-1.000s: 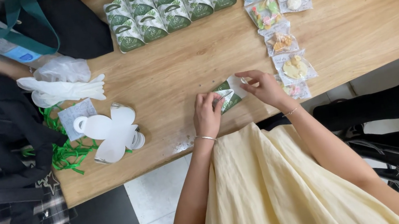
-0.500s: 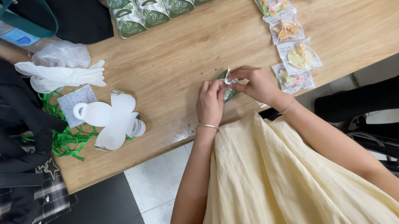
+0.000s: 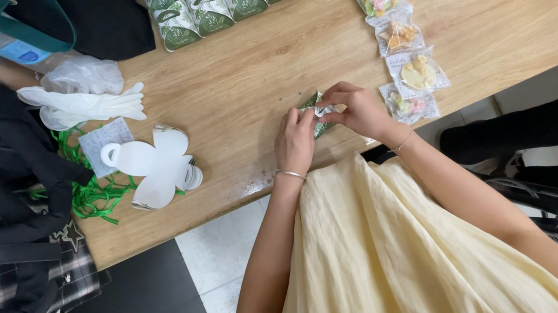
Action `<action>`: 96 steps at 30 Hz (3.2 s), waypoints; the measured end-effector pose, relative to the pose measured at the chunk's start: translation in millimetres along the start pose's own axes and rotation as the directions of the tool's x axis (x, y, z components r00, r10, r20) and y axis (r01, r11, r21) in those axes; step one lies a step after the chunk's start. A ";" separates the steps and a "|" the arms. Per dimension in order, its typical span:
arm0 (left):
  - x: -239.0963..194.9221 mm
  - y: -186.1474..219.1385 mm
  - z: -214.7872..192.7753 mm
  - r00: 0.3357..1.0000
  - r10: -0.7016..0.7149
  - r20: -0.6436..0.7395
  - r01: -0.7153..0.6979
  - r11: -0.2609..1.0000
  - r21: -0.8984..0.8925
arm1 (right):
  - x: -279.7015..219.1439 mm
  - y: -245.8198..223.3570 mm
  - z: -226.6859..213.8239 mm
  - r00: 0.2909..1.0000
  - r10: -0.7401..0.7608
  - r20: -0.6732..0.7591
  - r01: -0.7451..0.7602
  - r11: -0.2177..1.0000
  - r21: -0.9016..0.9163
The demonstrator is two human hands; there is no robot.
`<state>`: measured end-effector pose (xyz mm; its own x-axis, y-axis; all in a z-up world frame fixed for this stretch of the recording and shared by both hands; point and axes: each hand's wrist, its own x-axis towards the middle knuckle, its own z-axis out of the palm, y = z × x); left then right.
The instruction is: Packaging small bagged items into white decorative cardboard boxes on a workbench.
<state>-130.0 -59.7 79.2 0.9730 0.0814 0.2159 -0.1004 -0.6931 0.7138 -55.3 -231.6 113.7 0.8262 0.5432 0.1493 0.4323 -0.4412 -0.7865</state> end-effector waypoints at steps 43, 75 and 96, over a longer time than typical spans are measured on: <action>-7.5 -65.4 50.0 0.937 -0.348 -0.023 0.286 0.807 -0.517 | 6.8 4.6 37.8 0.990 -0.140 0.015 0.140 0.968 -0.207; -76.3 -70.1 -156.5 0.849 -0.302 -0.433 0.310 0.949 -0.055 | 139.2 -20.5 67.2 0.937 -0.343 0.064 0.341 0.939 0.041; -86.1 -79.2 -172.2 0.840 -0.419 -0.345 0.469 0.880 0.074 | 275.0 6.3 172.7 0.891 -0.343 0.298 0.419 0.872 -0.252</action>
